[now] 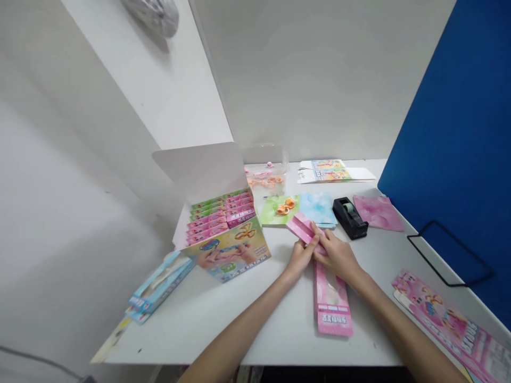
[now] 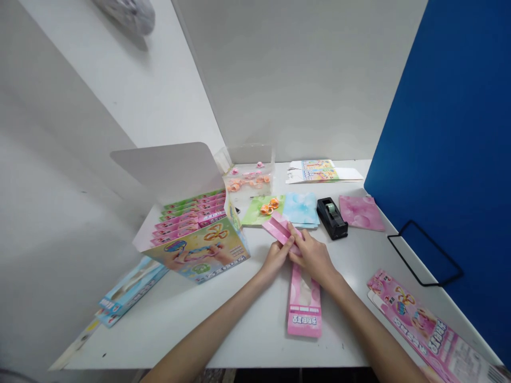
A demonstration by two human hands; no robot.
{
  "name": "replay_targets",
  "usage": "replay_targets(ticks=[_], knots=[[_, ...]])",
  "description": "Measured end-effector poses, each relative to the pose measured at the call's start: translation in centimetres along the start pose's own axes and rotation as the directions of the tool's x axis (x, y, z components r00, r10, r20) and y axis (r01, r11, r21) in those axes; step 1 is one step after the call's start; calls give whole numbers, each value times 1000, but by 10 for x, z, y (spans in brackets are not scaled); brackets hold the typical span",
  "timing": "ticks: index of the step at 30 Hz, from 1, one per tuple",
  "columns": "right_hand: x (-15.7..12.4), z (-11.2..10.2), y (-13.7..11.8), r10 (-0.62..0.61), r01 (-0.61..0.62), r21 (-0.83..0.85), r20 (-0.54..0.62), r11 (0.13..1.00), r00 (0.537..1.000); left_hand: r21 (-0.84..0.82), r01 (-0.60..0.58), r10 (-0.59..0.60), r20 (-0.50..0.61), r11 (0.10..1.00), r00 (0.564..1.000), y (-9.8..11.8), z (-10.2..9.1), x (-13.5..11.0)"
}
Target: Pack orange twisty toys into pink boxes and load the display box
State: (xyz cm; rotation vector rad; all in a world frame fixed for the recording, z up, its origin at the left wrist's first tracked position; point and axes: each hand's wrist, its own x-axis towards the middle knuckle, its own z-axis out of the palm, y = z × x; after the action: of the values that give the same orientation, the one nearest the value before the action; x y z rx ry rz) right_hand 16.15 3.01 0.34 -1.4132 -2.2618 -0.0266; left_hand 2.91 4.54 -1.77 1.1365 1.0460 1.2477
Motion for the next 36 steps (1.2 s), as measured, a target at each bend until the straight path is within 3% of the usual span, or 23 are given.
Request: replay_targets(ticks=[10, 16, 19, 21, 23, 25, 27, 28, 29, 32, 36], knots=[[-1, 2, 0, 46, -42, 97, -36, 994, 998, 0, -49, 49, -17, 999, 999, 1, 0, 1], [-3, 4, -7, 75, -70, 95, -50, 993, 996, 12, -72, 73, -138, 997, 988, -5, -6, 6], [-3, 3, -11, 81, -73, 106, -71, 992, 994, 108, -149, 171, -236, 983, 956, -4, -11, 7], [-4, 3, -14, 80, -68, 123, -97, 990, 992, 240, -248, 317, -317, 939, 894, -1, -16, 7], [-4, 3, -15, 78, -59, 140, -130, 988, 988, 410, -374, 519, -336, 832, 786, 4, -21, 7], [-4, 4, -15, 76, -51, 146, -165, 988, 983, 605, -487, 743, -287, 630, 604, 11, -29, 8], [-4, 5, -14, 74, -47, 142, -192, 989, 979, 753, -528, 895, -180, 392, 408, 16, -37, 10], [-4, 5, -13, 74, -47, 139, -200, 989, 977, 807, -522, 938, -109, 277, 329, 19, -41, 11], [-4, 5, -12, 75, -47, 138, -204, 989, 976, 846, -503, 960, -36, 178, 278, 21, -44, 11], [-3, 6, -9, 84, -55, 143, -205, 988, 975, 915, -403, 969, 95, 5, 229, 26, -52, 9], [-3, 6, -9, 91, -64, 140, -193, 988, 977, 980, -199, 975, 29, 16, 220, 44, -51, 0]])
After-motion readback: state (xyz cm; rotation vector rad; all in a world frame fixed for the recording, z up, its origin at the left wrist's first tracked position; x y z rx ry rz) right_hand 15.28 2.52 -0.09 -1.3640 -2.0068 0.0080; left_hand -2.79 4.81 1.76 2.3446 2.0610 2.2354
